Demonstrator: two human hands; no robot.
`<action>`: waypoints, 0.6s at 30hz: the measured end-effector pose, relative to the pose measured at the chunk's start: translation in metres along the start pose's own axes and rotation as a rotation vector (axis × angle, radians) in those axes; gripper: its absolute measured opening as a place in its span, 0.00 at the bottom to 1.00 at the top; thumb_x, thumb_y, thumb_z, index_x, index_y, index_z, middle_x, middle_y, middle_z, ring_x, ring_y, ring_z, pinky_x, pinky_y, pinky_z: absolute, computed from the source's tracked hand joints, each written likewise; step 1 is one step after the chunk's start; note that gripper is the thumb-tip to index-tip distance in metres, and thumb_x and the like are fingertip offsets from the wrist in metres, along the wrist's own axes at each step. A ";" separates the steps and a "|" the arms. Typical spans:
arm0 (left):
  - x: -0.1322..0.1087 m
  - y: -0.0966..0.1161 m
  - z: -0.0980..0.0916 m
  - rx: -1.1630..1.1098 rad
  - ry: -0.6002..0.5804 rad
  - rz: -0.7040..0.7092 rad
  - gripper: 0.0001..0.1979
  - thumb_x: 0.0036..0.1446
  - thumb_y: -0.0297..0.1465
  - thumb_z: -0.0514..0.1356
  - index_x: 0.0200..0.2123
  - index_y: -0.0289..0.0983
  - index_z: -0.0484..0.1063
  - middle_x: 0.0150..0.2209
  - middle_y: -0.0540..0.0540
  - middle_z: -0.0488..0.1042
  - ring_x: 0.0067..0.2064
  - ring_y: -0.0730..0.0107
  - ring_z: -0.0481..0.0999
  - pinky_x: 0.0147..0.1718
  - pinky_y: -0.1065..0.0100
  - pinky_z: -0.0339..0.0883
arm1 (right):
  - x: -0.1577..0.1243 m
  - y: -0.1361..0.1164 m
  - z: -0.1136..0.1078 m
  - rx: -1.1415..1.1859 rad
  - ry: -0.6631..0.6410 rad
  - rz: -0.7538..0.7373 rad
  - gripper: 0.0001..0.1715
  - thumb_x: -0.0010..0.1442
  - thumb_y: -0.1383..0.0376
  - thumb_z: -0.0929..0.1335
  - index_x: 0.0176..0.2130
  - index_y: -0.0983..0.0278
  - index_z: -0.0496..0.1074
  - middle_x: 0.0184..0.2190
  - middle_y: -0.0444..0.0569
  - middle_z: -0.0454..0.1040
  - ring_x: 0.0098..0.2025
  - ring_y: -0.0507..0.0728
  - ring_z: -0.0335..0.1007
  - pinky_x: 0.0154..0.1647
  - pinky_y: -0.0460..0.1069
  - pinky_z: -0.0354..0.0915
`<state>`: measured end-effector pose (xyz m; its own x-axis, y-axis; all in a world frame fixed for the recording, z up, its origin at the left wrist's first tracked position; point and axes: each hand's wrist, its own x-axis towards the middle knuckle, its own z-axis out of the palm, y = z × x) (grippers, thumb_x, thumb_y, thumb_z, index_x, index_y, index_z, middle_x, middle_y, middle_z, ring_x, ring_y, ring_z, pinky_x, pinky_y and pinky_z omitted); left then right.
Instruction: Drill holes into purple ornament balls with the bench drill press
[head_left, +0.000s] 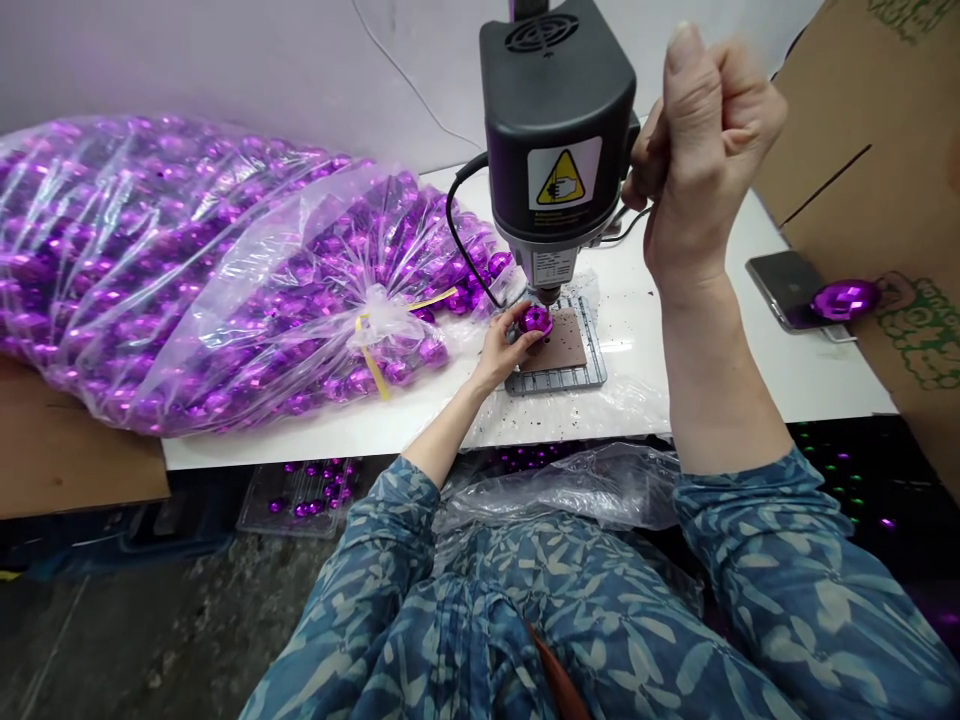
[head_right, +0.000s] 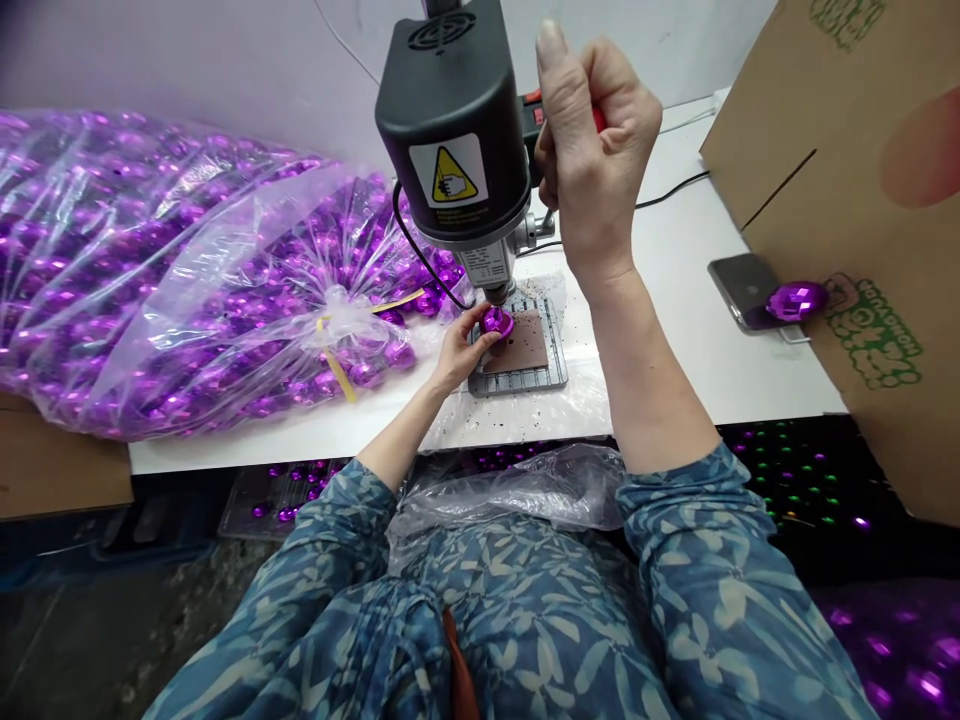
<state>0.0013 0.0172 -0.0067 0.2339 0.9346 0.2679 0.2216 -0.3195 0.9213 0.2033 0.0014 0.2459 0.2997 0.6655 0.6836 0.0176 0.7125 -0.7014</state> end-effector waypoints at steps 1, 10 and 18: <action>0.000 0.000 0.001 0.004 -0.003 0.004 0.36 0.58 0.50 0.78 0.65 0.45 0.78 0.62 0.38 0.81 0.67 0.44 0.78 0.72 0.36 0.68 | 0.000 0.000 0.000 -0.004 -0.003 0.000 0.44 0.48 0.29 0.70 0.27 0.61 0.50 0.17 0.36 0.55 0.17 0.44 0.50 0.17 0.48 0.50; -0.006 0.013 0.006 0.068 0.001 0.042 0.32 0.53 0.42 0.82 0.58 0.44 0.79 0.57 0.39 0.82 0.62 0.46 0.80 0.65 0.41 0.75 | 0.000 -0.001 0.001 -0.003 0.014 0.004 0.43 0.46 0.28 0.71 0.25 0.60 0.53 0.16 0.36 0.55 0.17 0.45 0.53 0.17 0.51 0.50; -0.007 0.012 0.019 -0.095 -0.023 0.003 0.32 0.54 0.49 0.80 0.55 0.43 0.75 0.53 0.43 0.83 0.54 0.55 0.84 0.59 0.50 0.80 | 0.001 0.001 0.001 -0.001 0.013 -0.011 0.44 0.45 0.28 0.70 0.26 0.60 0.50 0.17 0.36 0.53 0.17 0.44 0.51 0.17 0.50 0.48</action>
<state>0.0207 0.0038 -0.0028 0.2563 0.9296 0.2648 0.1302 -0.3047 0.9435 0.2027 0.0036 0.2461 0.3119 0.6547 0.6885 0.0222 0.7195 -0.6942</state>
